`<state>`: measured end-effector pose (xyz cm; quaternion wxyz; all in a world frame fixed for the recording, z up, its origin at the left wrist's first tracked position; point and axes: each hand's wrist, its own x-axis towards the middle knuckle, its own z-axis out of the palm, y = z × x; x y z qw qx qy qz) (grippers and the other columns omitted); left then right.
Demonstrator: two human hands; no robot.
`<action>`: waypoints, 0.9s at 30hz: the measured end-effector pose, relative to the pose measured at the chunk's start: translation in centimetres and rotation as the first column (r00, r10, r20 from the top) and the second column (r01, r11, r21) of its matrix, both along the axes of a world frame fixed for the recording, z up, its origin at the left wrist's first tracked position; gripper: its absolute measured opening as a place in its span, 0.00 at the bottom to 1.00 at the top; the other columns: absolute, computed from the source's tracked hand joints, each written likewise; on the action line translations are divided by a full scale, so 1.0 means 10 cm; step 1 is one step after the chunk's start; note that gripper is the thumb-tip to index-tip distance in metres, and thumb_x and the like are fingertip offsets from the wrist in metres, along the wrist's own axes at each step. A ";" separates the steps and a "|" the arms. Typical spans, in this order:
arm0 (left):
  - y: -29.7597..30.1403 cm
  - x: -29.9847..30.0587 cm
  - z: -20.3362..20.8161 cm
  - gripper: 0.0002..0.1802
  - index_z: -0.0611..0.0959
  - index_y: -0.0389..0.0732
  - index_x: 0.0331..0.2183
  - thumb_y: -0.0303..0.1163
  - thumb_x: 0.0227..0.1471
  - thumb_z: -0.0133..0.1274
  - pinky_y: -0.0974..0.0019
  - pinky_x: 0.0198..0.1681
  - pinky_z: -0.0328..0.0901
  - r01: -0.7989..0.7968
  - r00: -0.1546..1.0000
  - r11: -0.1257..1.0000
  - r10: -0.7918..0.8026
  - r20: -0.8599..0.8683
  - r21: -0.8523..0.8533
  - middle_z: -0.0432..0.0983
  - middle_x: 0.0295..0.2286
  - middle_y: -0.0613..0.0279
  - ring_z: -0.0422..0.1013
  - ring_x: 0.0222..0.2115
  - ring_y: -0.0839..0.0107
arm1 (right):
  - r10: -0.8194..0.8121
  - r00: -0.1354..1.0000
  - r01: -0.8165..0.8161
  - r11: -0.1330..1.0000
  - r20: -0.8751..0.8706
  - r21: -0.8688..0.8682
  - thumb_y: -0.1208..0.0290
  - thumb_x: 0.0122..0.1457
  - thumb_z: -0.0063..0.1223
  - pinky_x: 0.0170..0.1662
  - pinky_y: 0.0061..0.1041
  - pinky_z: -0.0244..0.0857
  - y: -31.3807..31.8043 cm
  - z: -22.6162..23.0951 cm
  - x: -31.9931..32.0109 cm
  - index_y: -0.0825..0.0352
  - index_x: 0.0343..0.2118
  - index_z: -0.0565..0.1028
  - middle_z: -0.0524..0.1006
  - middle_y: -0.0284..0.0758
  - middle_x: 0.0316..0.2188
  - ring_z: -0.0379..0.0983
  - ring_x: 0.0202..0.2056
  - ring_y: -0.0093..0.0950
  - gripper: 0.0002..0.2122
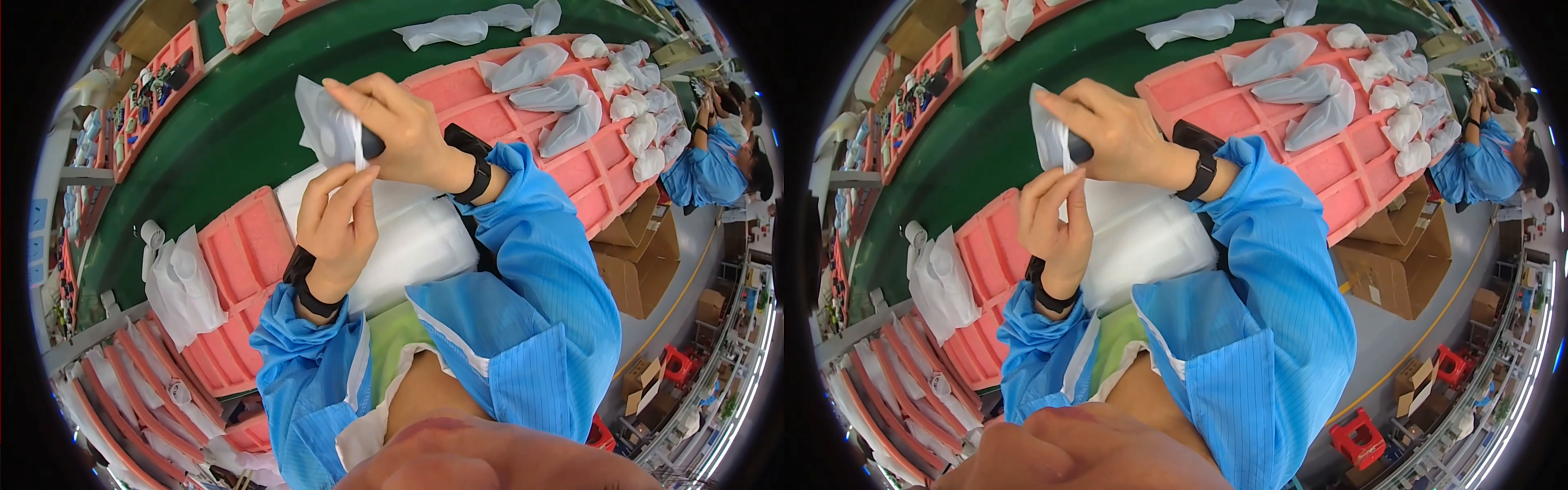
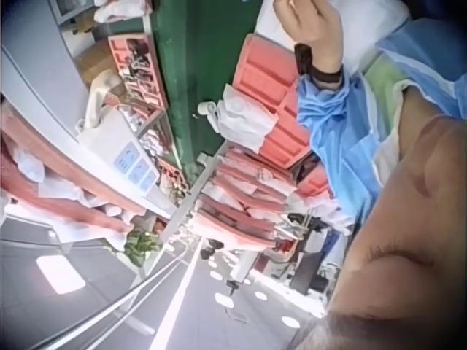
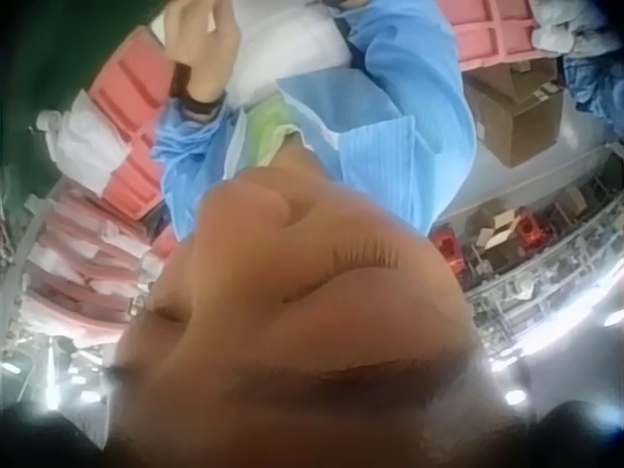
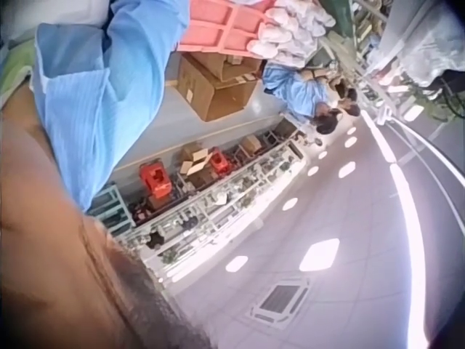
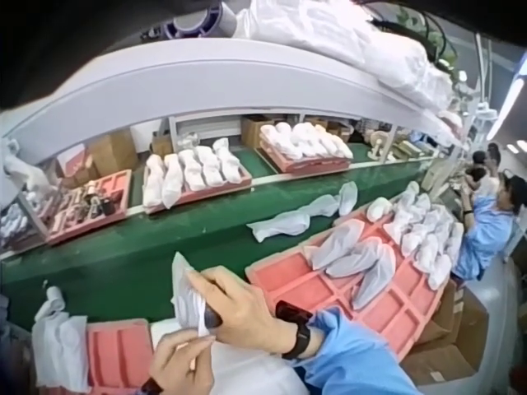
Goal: Packaging handheld electronic devices into protective plastic bags and organizing them onto a tray on an assembly line.
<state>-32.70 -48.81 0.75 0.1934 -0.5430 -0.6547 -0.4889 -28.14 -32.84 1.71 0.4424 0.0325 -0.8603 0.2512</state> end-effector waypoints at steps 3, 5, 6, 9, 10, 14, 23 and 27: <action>0.08 -0.06 -0.04 0.21 0.78 0.38 0.40 0.14 0.40 0.59 0.64 0.36 0.67 -0.017 0.996 0.992 0.006 0.089 0.122 0.70 0.43 0.52 0.71 0.38 0.60 | -0.003 1.000 0.002 0.992 -0.007 -0.127 0.73 0.38 0.68 0.38 0.26 0.68 0.01 -0.03 0.00 0.66 0.53 0.69 0.70 0.39 0.42 0.72 0.36 0.34 0.34; 0.18 -0.12 0.00 0.23 0.77 0.38 0.41 0.15 0.39 0.59 0.64 0.38 0.67 -0.034 0.991 0.994 0.020 0.132 0.106 0.69 0.44 0.52 0.70 0.40 0.60 | 0.010 0.999 0.007 0.943 0.049 -0.332 0.72 0.39 0.68 0.39 0.27 0.68 -0.01 -0.05 -0.02 0.67 0.53 0.67 0.69 0.40 0.43 0.71 0.39 0.34 0.34; 0.23 -0.14 0.04 0.25 0.76 0.38 0.43 0.15 0.39 0.59 0.64 0.40 0.67 -0.048 0.984 0.995 0.032 0.176 0.088 0.68 0.45 0.52 0.69 0.42 0.60 | 0.016 0.999 0.000 0.944 0.046 -0.331 0.72 0.39 0.68 0.39 0.27 0.68 -0.04 -0.07 -0.02 0.67 0.53 0.67 0.69 0.40 0.43 0.71 0.39 0.34 0.34; 0.16 -0.27 0.06 0.27 0.74 0.38 0.45 0.17 0.39 0.60 0.64 0.44 0.65 -0.028 0.939 0.996 -0.005 0.343 0.089 0.67 0.47 0.52 0.66 0.46 0.60 | 0.474 0.875 -0.365 0.776 0.094 -0.515 0.70 0.40 0.67 0.42 0.29 0.68 -0.14 -0.10 0.01 0.68 0.52 0.66 0.68 0.42 0.45 0.70 0.42 0.34 0.32; 0.10 -0.36 0.06 0.28 0.73 0.38 0.46 0.18 0.39 0.60 0.65 0.46 0.63 0.013 0.885 0.993 -0.064 0.461 0.113 0.67 0.47 0.53 0.65 0.48 0.61 | 0.472 0.877 -0.364 0.777 0.091 -0.514 0.70 0.40 0.67 0.42 0.29 0.68 -0.10 -0.09 0.00 0.68 0.52 0.66 0.68 0.42 0.45 0.70 0.42 0.34 0.32; -0.28 -0.59 0.16 0.26 0.73 0.39 0.46 0.22 0.41 0.60 0.65 0.51 0.59 0.399 0.533 0.883 -0.443 0.721 0.247 0.65 0.49 0.54 0.64 0.50 0.63 | 0.432 0.900 -0.432 0.857 -0.066 -0.280 0.69 0.41 0.67 0.43 0.30 0.68 -0.02 -0.06 -0.06 0.69 0.50 0.67 0.69 0.45 0.44 0.70 0.43 0.37 0.30; -0.07 -0.48 0.04 0.25 0.74 0.40 0.45 0.30 0.43 0.65 0.62 0.55 0.56 0.044 0.810 0.979 -0.153 0.566 0.200 0.63 0.50 0.53 0.62 0.52 0.63 | 0.097 0.981 -0.100 0.995 0.166 0.013 0.73 0.42 0.63 0.32 0.35 0.69 0.04 -0.26 -0.12 0.72 0.45 0.68 0.74 0.43 0.28 0.73 0.29 0.45 0.25; 0.04 -0.33 0.04 0.22 0.77 0.39 0.41 0.29 0.42 0.66 0.57 0.55 0.56 0.076 0.920 0.953 -0.180 0.348 0.292 0.63 0.50 0.53 0.61 0.53 0.60 | -0.047 0.988 0.027 0.991 0.145 0.133 0.75 0.42 0.64 0.30 0.35 0.68 -0.10 -0.17 -0.03 0.73 0.42 0.68 0.74 0.44 0.30 0.73 0.30 0.45 0.22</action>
